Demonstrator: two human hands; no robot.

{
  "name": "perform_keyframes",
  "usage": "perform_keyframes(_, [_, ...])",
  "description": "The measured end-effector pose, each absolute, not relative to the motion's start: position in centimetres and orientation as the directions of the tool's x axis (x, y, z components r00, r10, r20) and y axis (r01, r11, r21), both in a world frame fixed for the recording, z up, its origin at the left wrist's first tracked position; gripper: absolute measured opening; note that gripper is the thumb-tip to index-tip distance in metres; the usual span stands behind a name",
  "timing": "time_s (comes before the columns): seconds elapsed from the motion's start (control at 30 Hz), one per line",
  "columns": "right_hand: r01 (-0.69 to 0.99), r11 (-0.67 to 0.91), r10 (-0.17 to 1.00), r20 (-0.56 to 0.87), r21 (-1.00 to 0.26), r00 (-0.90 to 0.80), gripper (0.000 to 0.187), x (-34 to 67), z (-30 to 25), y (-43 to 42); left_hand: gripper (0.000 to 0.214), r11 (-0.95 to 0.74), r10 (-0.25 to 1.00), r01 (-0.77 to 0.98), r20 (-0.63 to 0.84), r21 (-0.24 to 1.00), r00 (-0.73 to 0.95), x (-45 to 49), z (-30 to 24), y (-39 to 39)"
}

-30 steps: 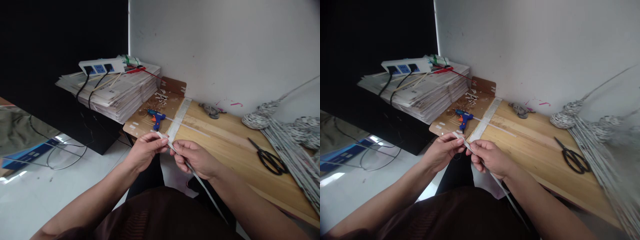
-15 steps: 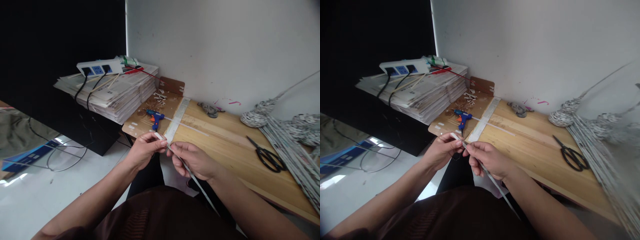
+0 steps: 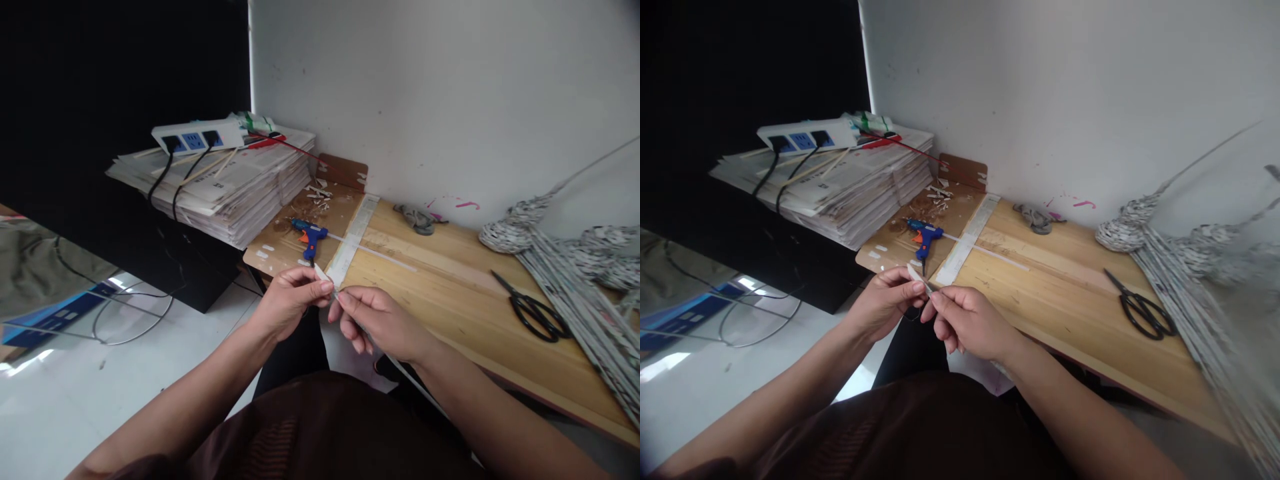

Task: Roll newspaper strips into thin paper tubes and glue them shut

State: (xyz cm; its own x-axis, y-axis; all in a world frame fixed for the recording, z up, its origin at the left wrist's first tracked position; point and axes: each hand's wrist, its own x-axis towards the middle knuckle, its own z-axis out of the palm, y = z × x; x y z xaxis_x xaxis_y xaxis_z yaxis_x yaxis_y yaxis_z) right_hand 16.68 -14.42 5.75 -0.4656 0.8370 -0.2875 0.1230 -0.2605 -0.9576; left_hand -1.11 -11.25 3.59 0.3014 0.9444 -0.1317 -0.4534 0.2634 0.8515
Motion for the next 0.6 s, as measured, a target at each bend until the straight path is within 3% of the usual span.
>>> perform_keyframes(0.23, [-0.183,-0.492,0.752,-0.31,-0.851,-0.582,0.036,17.2,4.8,-14.0,0.025,0.333,0.878,-0.382,-0.135,0.862,0.46,-1.0,2.7,-11.4])
perform_keyframes(0.33, [-0.268,-0.542,0.75,-0.315,-0.797,-0.581,0.032,17.8,4.5,-13.9,0.031,0.356,0.878,-0.37,-0.171,0.858,0.447,-1.0,2.5,-11.2])
perform_keyframes(0.6, [-0.244,-0.561,0.706,-0.303,-0.791,-0.64,0.034,18.1,4.0,-13.9,0.027,0.315,0.868,-0.414,-0.083,0.854,0.489,0.0,2.8,-10.9])
